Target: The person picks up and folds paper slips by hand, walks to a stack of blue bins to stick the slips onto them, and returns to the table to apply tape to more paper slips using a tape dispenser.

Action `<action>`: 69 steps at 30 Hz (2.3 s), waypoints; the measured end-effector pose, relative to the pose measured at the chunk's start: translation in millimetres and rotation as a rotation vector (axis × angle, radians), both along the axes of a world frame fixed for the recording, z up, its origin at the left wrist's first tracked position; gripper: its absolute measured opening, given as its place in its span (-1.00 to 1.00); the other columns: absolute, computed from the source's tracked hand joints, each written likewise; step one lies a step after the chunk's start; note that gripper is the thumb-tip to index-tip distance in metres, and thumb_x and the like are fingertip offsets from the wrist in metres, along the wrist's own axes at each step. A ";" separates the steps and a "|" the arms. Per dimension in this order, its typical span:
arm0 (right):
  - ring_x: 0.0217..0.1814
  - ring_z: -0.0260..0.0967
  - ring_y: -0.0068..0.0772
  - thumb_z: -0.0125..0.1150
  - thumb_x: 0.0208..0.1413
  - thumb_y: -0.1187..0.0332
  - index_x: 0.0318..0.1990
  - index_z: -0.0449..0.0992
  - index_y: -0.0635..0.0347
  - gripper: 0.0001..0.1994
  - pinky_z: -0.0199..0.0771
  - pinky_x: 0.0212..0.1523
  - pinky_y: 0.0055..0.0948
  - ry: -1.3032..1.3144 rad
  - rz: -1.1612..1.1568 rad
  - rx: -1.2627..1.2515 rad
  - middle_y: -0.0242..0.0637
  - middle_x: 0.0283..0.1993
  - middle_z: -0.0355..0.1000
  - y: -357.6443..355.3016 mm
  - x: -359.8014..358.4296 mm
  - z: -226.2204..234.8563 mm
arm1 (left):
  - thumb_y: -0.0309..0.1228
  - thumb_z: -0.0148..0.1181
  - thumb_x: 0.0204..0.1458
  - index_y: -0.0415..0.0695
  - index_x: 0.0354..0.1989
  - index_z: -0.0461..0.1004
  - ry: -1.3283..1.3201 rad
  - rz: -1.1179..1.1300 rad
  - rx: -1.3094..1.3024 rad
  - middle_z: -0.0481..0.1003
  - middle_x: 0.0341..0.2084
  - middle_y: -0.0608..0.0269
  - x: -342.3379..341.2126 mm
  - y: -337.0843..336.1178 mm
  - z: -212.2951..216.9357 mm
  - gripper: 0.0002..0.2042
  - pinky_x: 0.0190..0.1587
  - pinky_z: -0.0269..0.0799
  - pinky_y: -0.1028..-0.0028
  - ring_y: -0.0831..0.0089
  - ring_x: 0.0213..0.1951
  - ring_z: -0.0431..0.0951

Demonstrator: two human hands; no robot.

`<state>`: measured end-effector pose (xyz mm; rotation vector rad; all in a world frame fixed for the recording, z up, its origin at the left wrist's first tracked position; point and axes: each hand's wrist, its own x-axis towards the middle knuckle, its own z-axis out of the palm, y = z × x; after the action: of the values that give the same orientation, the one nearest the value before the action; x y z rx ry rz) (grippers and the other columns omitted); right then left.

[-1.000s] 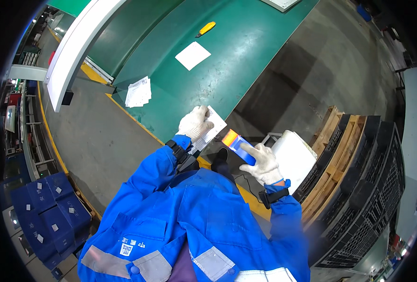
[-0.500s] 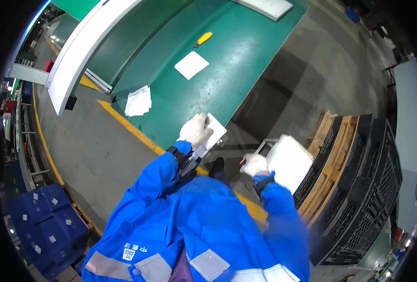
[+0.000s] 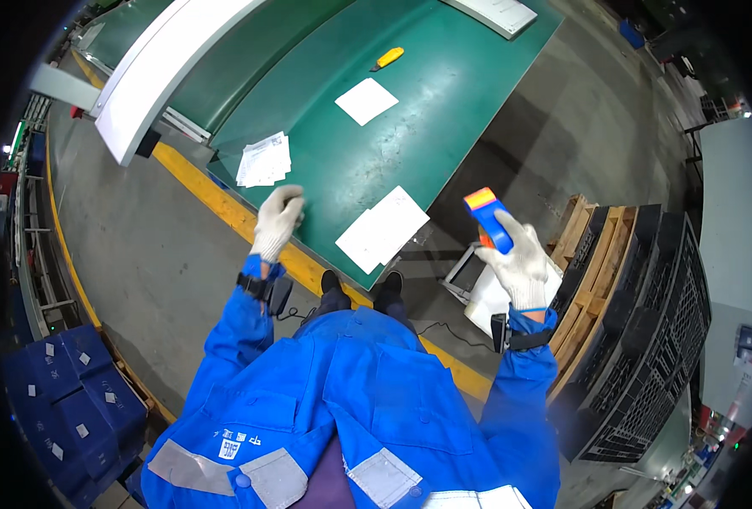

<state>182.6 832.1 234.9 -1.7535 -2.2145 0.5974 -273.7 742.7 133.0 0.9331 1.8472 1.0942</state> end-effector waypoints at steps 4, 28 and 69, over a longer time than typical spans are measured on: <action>0.10 0.59 0.04 0.63 -0.12 0.20 0.34 0.56 0.07 -0.24 0.59 0.18 -0.14 0.040 0.146 -0.013 -0.03 0.09 0.56 20.5 -94.2 56.3 | -0.38 0.18 0.34 -0.28 0.12 0.57 -0.008 0.073 -0.039 0.61 -0.32 0.21 -45.5 -90.1 -11.2 -0.71 -0.31 0.54 0.45 0.53 -0.38 0.57; 0.17 0.66 0.06 0.54 -0.11 0.00 0.30 0.61 0.06 -0.25 0.64 0.22 -0.15 -0.085 0.383 -0.152 0.04 0.11 0.68 23.4 -457.2 -13.0 | -0.25 0.18 0.25 -0.15 0.10 0.65 -0.007 0.275 -0.429 0.72 -0.18 0.01 -145.3 -314.5 -60.3 -0.65 0.01 0.60 0.28 0.18 -0.13 0.74; 0.06 0.58 0.10 0.51 -0.10 0.28 0.34 0.57 -0.15 -0.29 0.59 0.18 -0.12 -0.082 0.451 -0.311 -0.04 0.01 0.48 38.9 -63.3 -8.2 | -0.38 0.14 0.28 -0.23 0.15 0.61 0.308 -0.550 -0.011 0.67 0.01 -0.07 123.1 70.7 37.2 -0.66 0.21 0.56 0.24 0.05 0.07 0.69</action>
<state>119.3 871.0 226.7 -1.4178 -2.7196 1.0304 -150.6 813.4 170.2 1.5551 1.6681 0.6237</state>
